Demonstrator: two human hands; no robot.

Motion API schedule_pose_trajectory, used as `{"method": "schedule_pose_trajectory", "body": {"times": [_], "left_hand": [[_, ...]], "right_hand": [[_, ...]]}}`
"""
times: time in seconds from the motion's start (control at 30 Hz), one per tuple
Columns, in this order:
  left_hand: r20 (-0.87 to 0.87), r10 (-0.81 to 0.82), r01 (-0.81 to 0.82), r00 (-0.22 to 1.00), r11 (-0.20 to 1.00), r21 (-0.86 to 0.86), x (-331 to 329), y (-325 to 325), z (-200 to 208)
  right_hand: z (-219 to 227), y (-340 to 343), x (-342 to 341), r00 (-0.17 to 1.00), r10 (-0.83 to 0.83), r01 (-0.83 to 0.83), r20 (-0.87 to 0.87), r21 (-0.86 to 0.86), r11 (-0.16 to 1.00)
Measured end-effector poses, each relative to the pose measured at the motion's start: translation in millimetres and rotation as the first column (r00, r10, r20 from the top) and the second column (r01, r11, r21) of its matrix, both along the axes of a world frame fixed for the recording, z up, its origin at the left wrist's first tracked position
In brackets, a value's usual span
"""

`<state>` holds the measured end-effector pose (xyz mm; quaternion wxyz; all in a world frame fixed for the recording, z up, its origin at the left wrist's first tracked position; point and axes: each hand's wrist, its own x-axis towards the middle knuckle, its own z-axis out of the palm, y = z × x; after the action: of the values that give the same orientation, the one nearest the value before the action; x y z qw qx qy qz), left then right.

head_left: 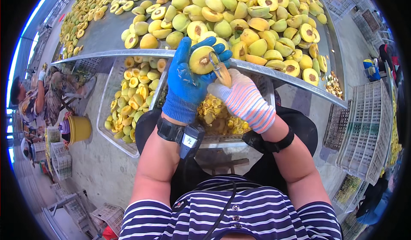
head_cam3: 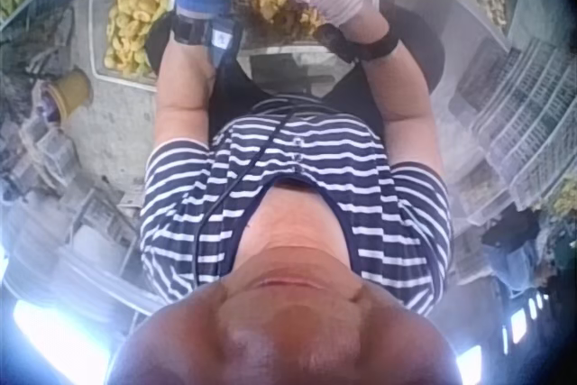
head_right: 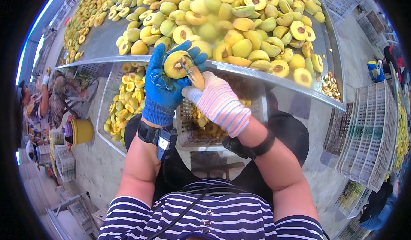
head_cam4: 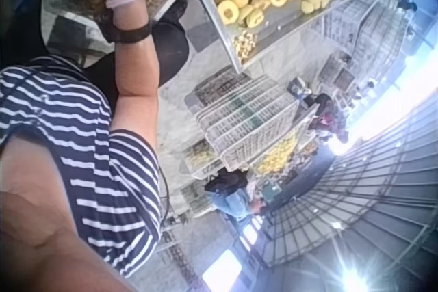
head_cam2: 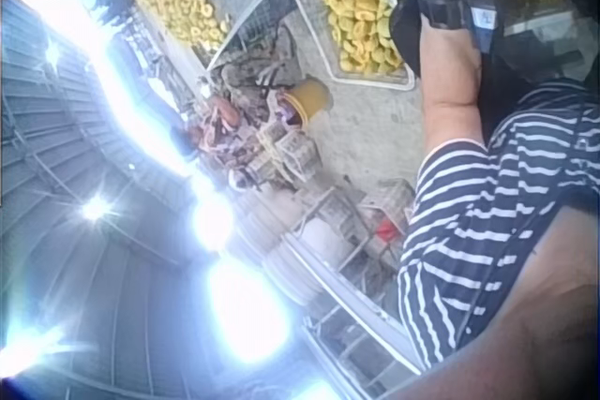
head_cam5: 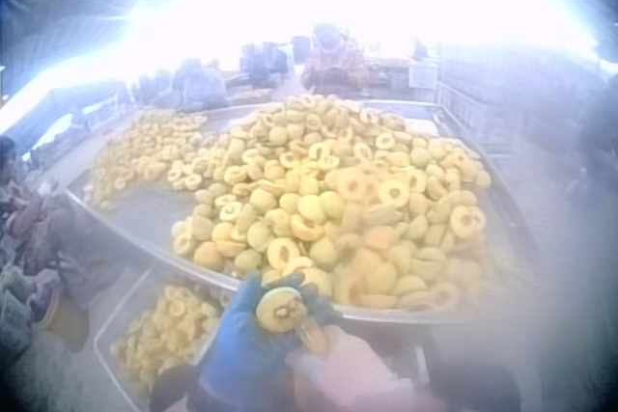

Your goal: The person pits halved yellow fruit using a handheld metal tool, scooping out the center and placing the pitted fruit into a basket before moving new fruit from a large table into the work area.

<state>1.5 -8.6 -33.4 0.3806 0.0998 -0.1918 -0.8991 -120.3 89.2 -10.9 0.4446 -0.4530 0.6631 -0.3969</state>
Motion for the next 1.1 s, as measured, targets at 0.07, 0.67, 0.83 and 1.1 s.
{"method": "schedule_pose_trajectory", "body": {"times": [0.07,0.67,0.83,1.1], "left_hand": [[0.076,0.051,-0.041,0.996,0.990,-0.132,0,6,2],[0.301,0.091,-0.023,0.949,0.975,-0.220,-6,8,18],[0.369,0.504,0.008,0.781,0.583,-0.813,-5,10,33],[0.454,0.048,0.177,0.890,0.881,-0.440,-1,-2,38]], "right_hand": [[4,-3,5,1.000,-0.007,0.009,-0.023,0.096,0.995],[-9,-8,11,0.995,0.074,-0.075,0.065,0.013,0.997],[9,3,9,0.990,0.091,-0.099,0.105,0.074,0.992],[8,14,3,0.782,0.204,-0.303,0.589,0.073,0.950]]}}
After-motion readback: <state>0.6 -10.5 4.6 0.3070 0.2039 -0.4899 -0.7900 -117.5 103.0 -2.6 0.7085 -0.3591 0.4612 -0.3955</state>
